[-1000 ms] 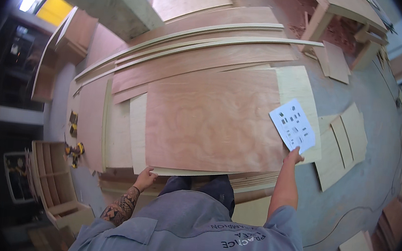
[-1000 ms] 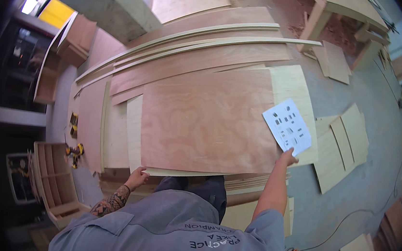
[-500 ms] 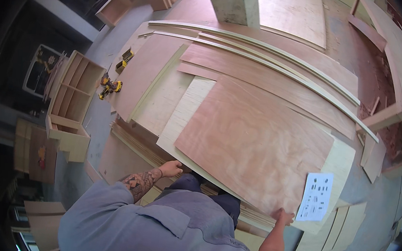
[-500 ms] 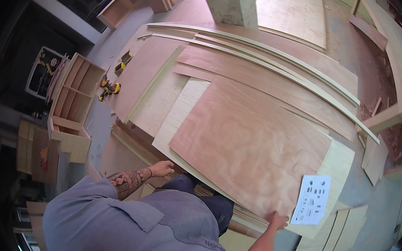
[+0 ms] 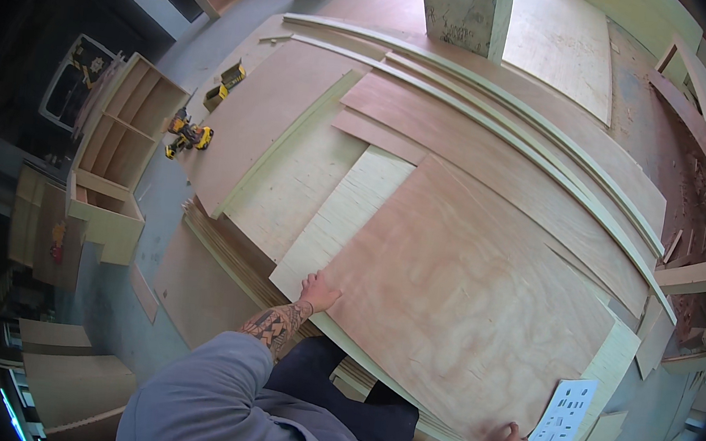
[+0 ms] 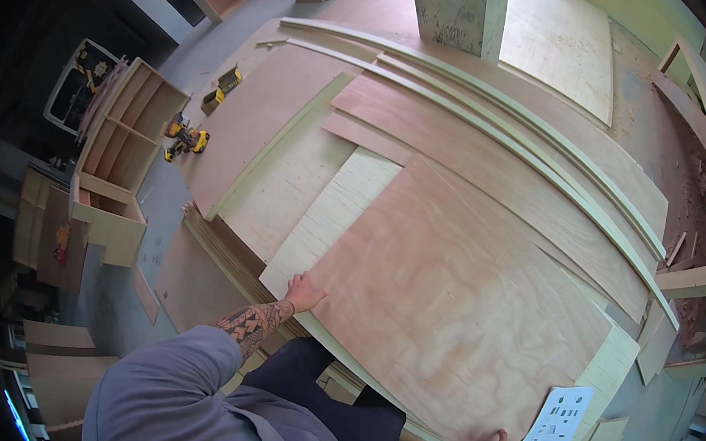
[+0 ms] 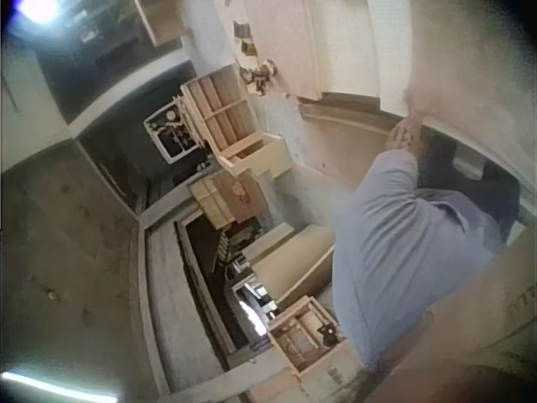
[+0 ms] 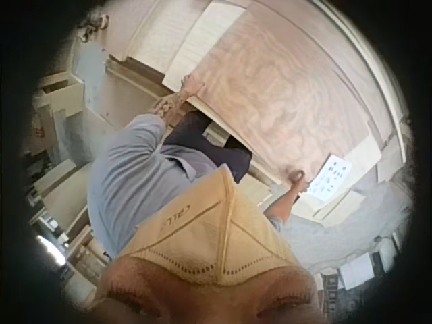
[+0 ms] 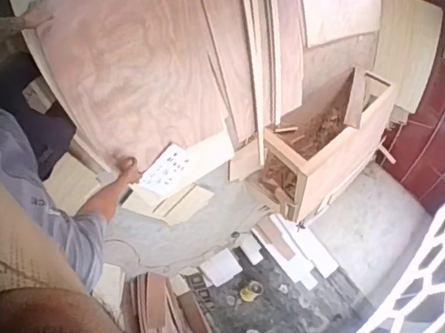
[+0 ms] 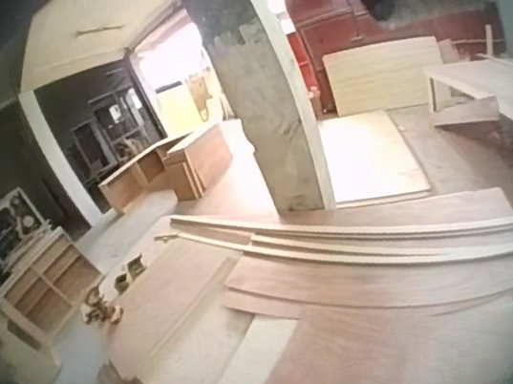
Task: The person is assembling plywood furniture components, checking a printed manual, and using a power drill to join the boards.
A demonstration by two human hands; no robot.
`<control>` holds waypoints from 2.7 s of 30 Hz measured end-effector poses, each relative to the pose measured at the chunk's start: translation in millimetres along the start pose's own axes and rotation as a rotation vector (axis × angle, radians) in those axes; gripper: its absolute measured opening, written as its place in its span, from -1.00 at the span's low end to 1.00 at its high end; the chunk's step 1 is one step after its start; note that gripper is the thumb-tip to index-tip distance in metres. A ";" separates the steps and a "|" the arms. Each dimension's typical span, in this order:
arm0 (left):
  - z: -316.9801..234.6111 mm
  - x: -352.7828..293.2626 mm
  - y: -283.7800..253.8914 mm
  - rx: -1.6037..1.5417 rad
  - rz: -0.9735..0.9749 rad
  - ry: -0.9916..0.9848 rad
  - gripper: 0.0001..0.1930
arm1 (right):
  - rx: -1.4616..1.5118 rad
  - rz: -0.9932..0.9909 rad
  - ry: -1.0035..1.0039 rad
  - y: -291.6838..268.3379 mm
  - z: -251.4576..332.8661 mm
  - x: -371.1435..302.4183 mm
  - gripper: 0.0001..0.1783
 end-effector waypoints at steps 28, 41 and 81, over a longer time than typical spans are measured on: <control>143.1 152.4 -124.1 -0.396 -0.063 -0.148 0.02 | 0.005 0.062 -0.171 67.8 80.5 -167.0 -0.01; 109.9 143.0 -189.0 -0.352 -0.252 -0.087 -0.32 | -0.005 0.140 -0.126 71.7 35.3 -183.1 0.03; -16.7 104.6 32.0 -1.367 0.323 -0.145 -0.44 | 0.569 0.588 -0.216 132.4 13.6 -339.4 -0.22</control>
Point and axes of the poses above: each hand's wrist, its own x-axis towards the middle knuckle, its own y-axis out of the palm, z = x × y, the point moved 5 cm from there along x, towards the middle knuckle, and after that the axes turned 12 degrees about -x, right-handed, at the moved point
